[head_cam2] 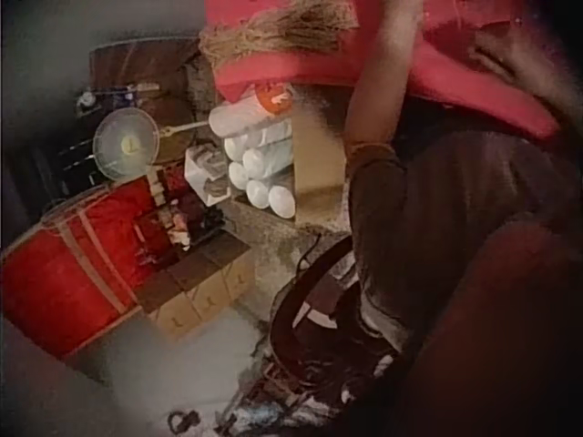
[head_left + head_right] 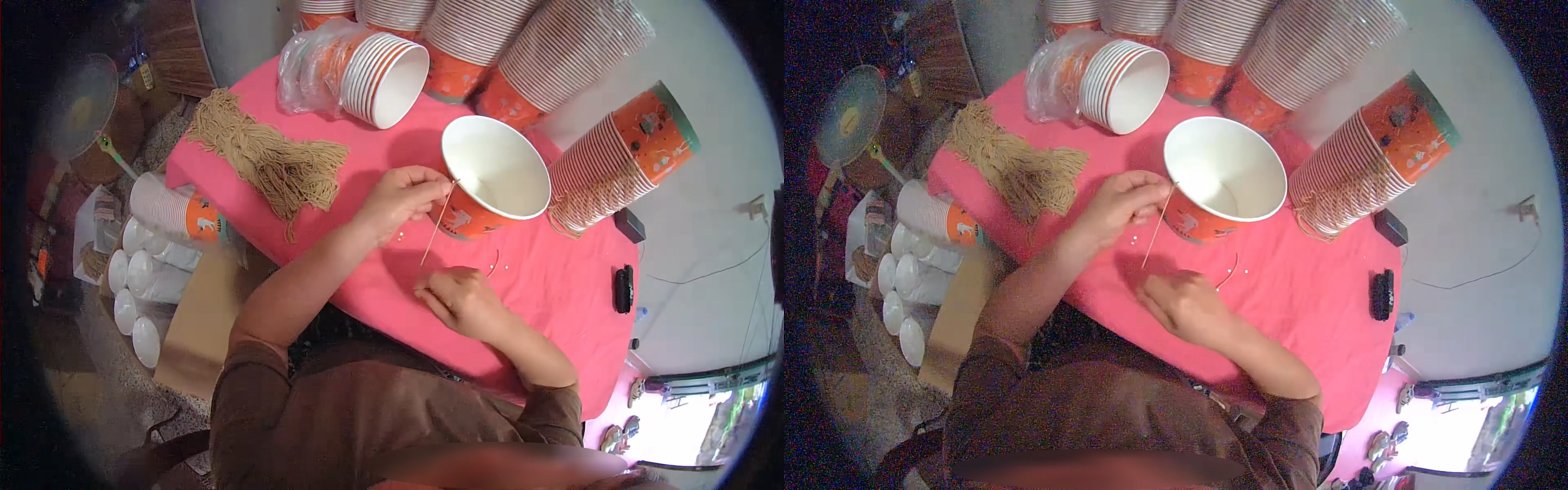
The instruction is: The person is manually attaching and tying thin strings to decorative paper buckets as part of a packaging process.
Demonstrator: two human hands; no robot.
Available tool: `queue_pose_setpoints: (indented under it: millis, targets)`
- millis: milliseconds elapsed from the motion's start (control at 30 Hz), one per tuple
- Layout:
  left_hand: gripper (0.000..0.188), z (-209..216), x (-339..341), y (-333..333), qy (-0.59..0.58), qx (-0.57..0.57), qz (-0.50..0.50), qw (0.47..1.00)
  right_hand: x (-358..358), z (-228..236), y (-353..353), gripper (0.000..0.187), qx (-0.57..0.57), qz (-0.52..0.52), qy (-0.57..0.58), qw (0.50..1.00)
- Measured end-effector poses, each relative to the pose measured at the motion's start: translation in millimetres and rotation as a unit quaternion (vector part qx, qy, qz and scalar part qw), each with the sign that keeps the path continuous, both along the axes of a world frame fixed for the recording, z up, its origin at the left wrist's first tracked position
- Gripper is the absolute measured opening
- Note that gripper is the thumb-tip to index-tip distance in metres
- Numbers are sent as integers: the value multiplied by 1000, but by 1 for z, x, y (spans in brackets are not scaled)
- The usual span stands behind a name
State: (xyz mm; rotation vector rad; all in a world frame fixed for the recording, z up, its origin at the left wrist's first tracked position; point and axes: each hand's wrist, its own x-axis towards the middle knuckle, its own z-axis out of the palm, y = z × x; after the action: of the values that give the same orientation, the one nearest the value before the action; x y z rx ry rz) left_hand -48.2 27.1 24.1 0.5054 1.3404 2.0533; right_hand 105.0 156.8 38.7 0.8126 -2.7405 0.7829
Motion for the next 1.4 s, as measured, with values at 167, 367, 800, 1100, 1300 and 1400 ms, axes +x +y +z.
queue_pose_setpoints:
  millis: [167, 367, 800, 1100, 1300, 1400]
  targets:
    - [16, -15, 6, -18, 271, -70, 175, 944, 6, 39, 17, 15, -96, -65, 4, 993]
    - [28, -1, 57, 6, 549, -120, 118, 818, 14, 92, 27, 14, -355, -84, -82, 928]
    - [16, 32, -24, -21, 520, -152, 217, 812, -14, 114, 86, 8, -569, -16, 5, 822]
    - [14, 58, -2, -16, 402, -54, 191, 894, -34, 101, 54, 12, -614, 53, -100, 781]
    - [28, 54, 39, -4, 79, 70, -162, 981, -46, 96, 50, 12, -629, 80, -96, 768]
    - [31, 45, 40, -7, -38, 93, -232, 967, -56, 88, 62, 12, -639, 60, -83, 763]
